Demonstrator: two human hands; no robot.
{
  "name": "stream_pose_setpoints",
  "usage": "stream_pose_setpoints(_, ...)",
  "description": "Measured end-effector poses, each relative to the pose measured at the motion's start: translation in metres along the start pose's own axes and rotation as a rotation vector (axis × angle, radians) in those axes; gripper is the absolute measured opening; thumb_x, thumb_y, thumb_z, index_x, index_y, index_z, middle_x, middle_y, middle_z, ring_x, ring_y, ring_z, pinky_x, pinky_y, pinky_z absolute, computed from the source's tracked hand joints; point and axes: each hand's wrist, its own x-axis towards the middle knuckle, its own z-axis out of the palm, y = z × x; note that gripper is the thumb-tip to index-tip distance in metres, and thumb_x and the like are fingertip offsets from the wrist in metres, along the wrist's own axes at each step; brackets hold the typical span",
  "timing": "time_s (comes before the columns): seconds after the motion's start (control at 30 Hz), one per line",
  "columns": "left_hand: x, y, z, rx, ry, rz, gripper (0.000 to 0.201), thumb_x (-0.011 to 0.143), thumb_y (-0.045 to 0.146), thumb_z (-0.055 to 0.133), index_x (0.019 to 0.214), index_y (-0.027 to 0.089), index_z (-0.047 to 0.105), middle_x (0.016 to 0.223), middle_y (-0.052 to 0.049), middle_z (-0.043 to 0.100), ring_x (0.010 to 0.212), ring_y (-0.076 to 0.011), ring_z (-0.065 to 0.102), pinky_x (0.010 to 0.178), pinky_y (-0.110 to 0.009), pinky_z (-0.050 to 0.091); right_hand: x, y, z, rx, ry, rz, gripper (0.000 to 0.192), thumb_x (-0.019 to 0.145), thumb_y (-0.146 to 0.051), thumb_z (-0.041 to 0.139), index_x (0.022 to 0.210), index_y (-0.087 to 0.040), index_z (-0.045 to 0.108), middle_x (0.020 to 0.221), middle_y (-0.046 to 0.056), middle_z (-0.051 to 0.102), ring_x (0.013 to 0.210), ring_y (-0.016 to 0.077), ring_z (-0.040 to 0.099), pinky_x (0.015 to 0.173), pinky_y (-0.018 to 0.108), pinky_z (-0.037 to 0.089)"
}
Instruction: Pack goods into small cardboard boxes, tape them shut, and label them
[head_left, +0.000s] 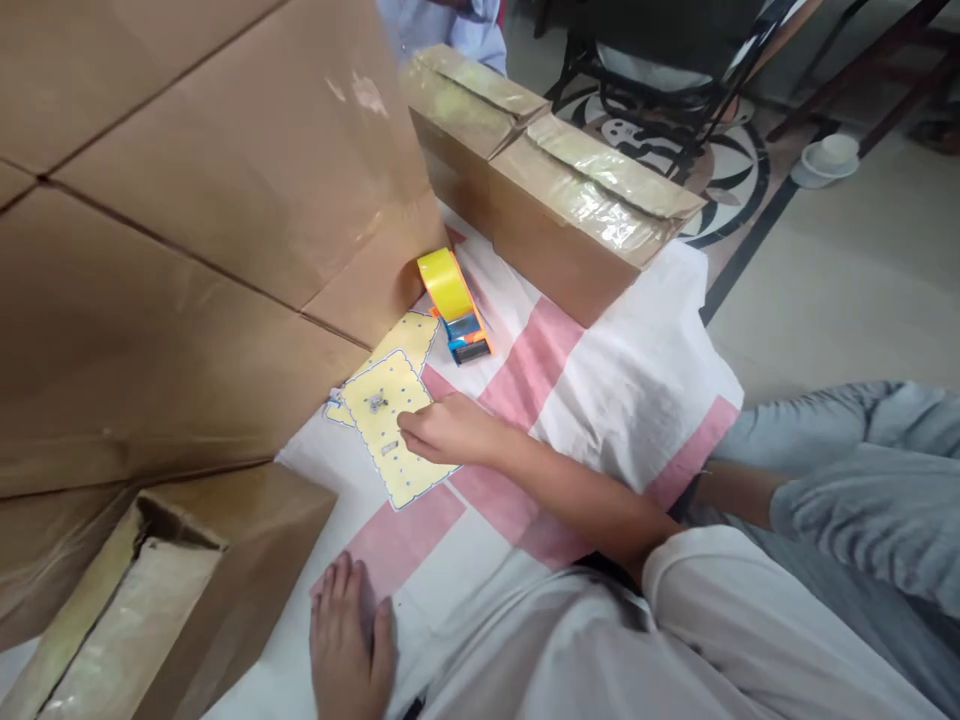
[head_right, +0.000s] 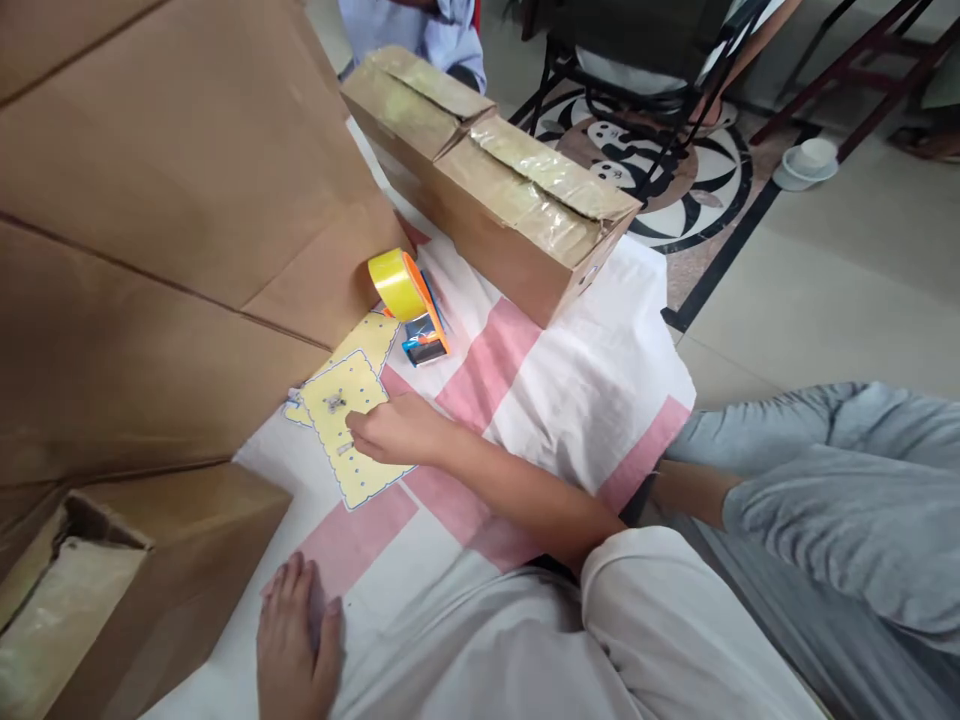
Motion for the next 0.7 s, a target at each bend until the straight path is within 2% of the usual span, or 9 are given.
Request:
stream_pose_setpoints(0.1,0.000,-0.009,0.006,0.015,-0.034,0.012,0.076,0.100,0.027,0.047,0.169,0.025,0.016,0.170,-0.018,0.031,0.161,-0.0374,0.023,0.127,-0.070,0.022,-0.006,0.002,-0.004,0.050,0.020,0.051,0.026,0.107,-0.029,0.036,0.095,-0.020,0.057,0.080,0.005,0.073,0.064,0.0167,0.060,0.057,0.034,0.021)
stream_pose_setpoints(0.23,-0.007,-0.033,0.019,0.068,-0.052,0.104,0.084,0.097,0.027,0.050,0.170,0.027,0.010,0.173,-0.019,0.023,0.162,-0.0404,0.017,0.124,-0.073,0.024,-0.008,0.005,0.001,0.091,0.014,0.096,0.026,0.107,-0.029,0.037,0.093,-0.020,0.057,0.080,0.004,0.073,0.062,0.0161,0.060,0.055,0.033,0.020)
stream_pose_setpoints(0.3,-0.012,-0.037,0.022,0.081,-0.047,0.108,0.084,0.097,0.026,0.049,0.170,0.028,0.008,0.174,-0.019,0.020,0.162,-0.0415,0.015,0.123,-0.075,0.024,-0.006,0.007,0.007,0.119,0.040,0.120,0.027,0.106,-0.030,0.037,0.090,-0.020,0.057,0.076,0.003,0.072,0.061,0.0151,0.059,0.055,0.034,0.020)
stream_pose_setpoints(0.4,-0.016,-0.027,0.019,0.053,-0.075,0.035,0.084,0.097,0.024,0.048,0.170,0.027,0.008,0.173,-0.022,0.021,0.162,-0.0424,0.016,0.121,-0.076,0.025,-0.006,0.010,0.015,0.166,0.116,0.134,0.029,0.105,-0.030,0.038,0.085,-0.020,0.057,0.072,0.002,0.071,0.060,0.0135,0.058,0.055,0.033,0.023)
stream_pose_setpoints(0.5,-0.014,-0.012,0.012,0.013,-0.132,-0.022,0.085,0.096,0.025,0.051,0.170,0.026,0.009,0.169,-0.024,0.030,0.161,-0.0435,0.019,0.119,-0.077,0.028,-0.010,0.012,0.019,0.188,0.168,0.128,0.026,0.102,-0.026,0.041,0.084,-0.020,0.058,0.069,0.001,0.069,0.058,0.0128,0.057,0.056,0.031,0.027)
stream_pose_setpoints(0.7,0.004,0.006,-0.003,-0.032,-0.171,-0.137,0.075,0.095,0.033,0.050,0.164,0.015,0.028,0.152,-0.033,0.049,0.153,-0.0498,0.034,0.112,-0.079,0.034,-0.014,0.015,0.018,0.244,0.184,0.087,0.025,0.103,-0.025,0.042,0.084,-0.020,0.056,0.069,0.002,0.066,0.061,0.0132,0.058,0.061,0.028,0.037)
